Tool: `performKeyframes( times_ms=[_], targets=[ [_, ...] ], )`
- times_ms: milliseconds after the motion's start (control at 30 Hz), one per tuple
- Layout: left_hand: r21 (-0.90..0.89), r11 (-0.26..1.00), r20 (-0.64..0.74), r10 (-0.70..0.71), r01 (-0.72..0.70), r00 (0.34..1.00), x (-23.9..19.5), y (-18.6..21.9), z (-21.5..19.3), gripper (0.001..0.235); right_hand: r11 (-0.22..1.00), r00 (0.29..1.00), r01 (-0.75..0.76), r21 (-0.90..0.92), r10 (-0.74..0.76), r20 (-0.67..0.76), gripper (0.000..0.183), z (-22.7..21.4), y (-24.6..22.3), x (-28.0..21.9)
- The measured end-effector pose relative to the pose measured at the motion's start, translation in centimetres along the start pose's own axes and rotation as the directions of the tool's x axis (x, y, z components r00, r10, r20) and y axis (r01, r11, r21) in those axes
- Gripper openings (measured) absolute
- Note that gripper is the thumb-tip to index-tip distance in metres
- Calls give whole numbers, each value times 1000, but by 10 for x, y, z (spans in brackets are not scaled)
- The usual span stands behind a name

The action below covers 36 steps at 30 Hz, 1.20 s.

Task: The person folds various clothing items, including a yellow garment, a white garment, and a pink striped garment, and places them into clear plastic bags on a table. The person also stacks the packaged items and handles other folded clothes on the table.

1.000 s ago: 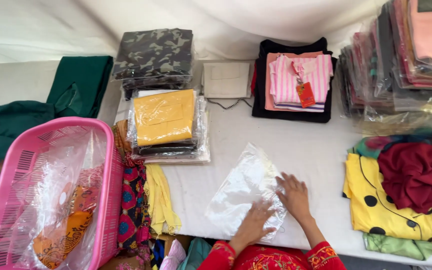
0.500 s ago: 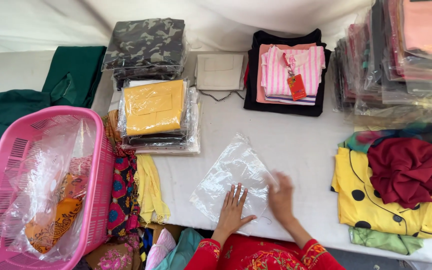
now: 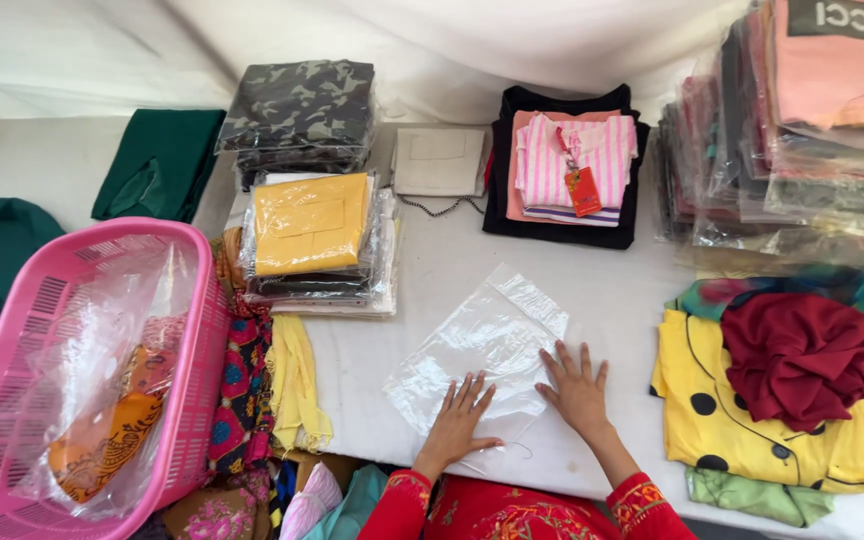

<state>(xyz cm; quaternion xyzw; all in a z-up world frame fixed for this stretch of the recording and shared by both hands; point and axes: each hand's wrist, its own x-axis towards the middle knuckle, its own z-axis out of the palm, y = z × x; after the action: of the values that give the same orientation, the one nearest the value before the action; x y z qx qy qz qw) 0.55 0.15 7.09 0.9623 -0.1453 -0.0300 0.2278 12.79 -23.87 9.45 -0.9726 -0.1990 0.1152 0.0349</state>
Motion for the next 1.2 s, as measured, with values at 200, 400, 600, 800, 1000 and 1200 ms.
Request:
performKeyframes(
  times_ms=[200,400,600,800,1000,1200],
  targets=[
    [-68,851,-515,-478,521,712,-36,-22,24,77,992,995,-23,122,34,-95,78,41,15,-14],
    [-922,190,-68,-938,337,341,-36,-11,26,95,991,983,-4,135,29,-183,77,49,12,-11],
    [-957,-200,274,-858,208,435,-36,-19,39,99,990,981,-3,141,31,-194,77,47,11,-11],
    [-912,131,68,-885,388,460,-30,-26,4,76,932,956,-121,343,202,-212,57,28,23,-5],
    [-722,318,-32,-903,614,429,-11,-21,-53,44,951,966,-94,295,159,-206,51,19,31,-18],
    [-880,301,-135,-900,367,414,3,-12,-26,32,966,936,-107,236,178,-302,52,24,21,-23]
  ],
)
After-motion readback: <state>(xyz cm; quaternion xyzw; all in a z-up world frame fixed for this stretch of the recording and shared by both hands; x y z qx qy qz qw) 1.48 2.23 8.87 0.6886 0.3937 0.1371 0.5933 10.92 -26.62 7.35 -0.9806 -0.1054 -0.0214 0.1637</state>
